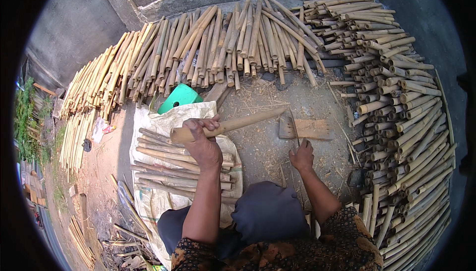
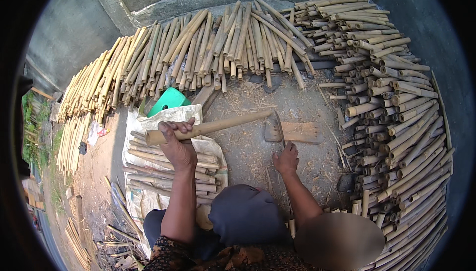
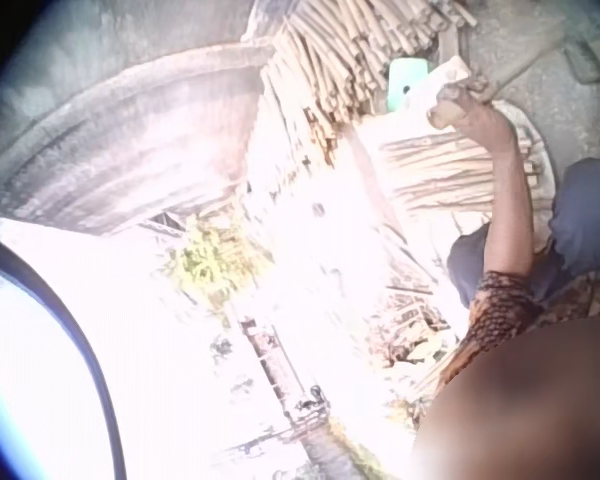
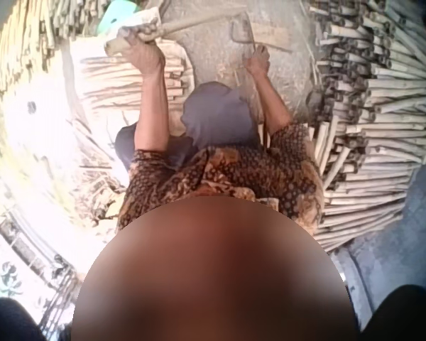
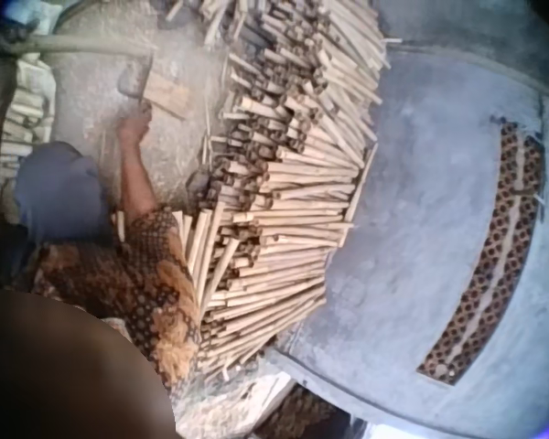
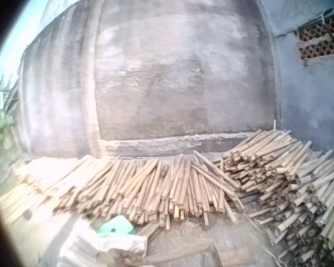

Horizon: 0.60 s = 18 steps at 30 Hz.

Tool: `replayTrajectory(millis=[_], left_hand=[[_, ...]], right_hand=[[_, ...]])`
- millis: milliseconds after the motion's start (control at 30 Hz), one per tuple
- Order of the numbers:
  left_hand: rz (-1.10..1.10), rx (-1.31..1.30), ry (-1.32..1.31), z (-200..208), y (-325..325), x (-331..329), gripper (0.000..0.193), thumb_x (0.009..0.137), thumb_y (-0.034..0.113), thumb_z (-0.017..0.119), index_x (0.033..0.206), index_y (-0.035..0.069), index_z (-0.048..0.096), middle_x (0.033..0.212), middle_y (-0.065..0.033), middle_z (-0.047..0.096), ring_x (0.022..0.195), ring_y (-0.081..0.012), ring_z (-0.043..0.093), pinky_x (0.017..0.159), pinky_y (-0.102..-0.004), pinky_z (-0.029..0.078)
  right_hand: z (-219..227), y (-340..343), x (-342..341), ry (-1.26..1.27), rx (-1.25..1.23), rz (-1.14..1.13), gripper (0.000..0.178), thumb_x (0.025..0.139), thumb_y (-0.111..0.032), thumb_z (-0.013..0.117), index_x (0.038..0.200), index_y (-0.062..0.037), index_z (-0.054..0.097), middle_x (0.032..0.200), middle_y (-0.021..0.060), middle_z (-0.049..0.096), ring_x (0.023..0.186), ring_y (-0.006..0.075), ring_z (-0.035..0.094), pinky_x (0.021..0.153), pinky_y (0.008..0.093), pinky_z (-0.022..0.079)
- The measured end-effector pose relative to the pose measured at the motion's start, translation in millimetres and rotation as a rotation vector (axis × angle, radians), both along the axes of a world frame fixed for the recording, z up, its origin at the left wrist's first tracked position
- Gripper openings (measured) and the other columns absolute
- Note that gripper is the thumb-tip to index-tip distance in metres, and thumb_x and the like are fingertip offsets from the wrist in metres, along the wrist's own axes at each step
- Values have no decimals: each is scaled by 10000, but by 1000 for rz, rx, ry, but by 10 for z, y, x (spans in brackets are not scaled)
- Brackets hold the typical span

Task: The person sits on the floor and repeatedly picks up bamboo sticks, shaves their ends with a knife to create a point, and places the finished sticks into a pile. The person handles the sticks one at a time and uses a red-handled knife for the sharpening.

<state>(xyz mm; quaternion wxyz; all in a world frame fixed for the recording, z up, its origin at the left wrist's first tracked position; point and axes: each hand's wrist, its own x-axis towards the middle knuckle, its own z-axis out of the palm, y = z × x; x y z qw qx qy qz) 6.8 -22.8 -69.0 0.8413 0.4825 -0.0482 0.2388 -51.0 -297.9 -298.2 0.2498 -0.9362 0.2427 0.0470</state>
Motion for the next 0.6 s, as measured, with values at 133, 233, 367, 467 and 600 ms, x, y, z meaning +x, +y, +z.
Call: replayTrajectory(millis=[133,233,367,467,600], left_hand=[[67,-133,99,566,772,-1,484,962,577,607,858,123,479,715,-11,448,685,-151,501,933,-513,529],[63,-204,207,877,1422,-91,495,921,615,643,794,157,503,643,23,453,640,-125,503,902,-487,539],[312,-218,423,743,2204,-206,701,823,667,726,1144,80,516,996,-109,562,925,-253,625,969,-565,504],[642,140,565,406,2571,-502,1144,854,738,623,1576,-20,162,1583,-284,255,1401,-413,397,1122,-636,319],[603,43,723,-265,2757,-768,880,967,673,491,1495,-23,389,1518,-200,421,1316,-331,507,1063,-511,426]], right_hand=[[360,289,274,-256,-126,308,1053,782,-332,825,1581,-92,184,1611,163,246,1474,366,260,1163,636,234],[475,523,448,-360,-99,543,858,803,-293,807,1496,-91,342,1498,172,408,1417,367,360,1185,611,203],[390,928,427,-328,170,863,406,839,-223,757,1149,-60,552,1084,178,646,1076,373,617,1028,546,406],[279,1286,309,-187,286,989,380,852,-229,739,1122,-50,541,1036,186,656,954,393,655,886,508,508],[90,1821,153,-62,221,1057,430,916,-278,679,1231,-40,508,1122,219,643,995,435,664,820,516,552]])
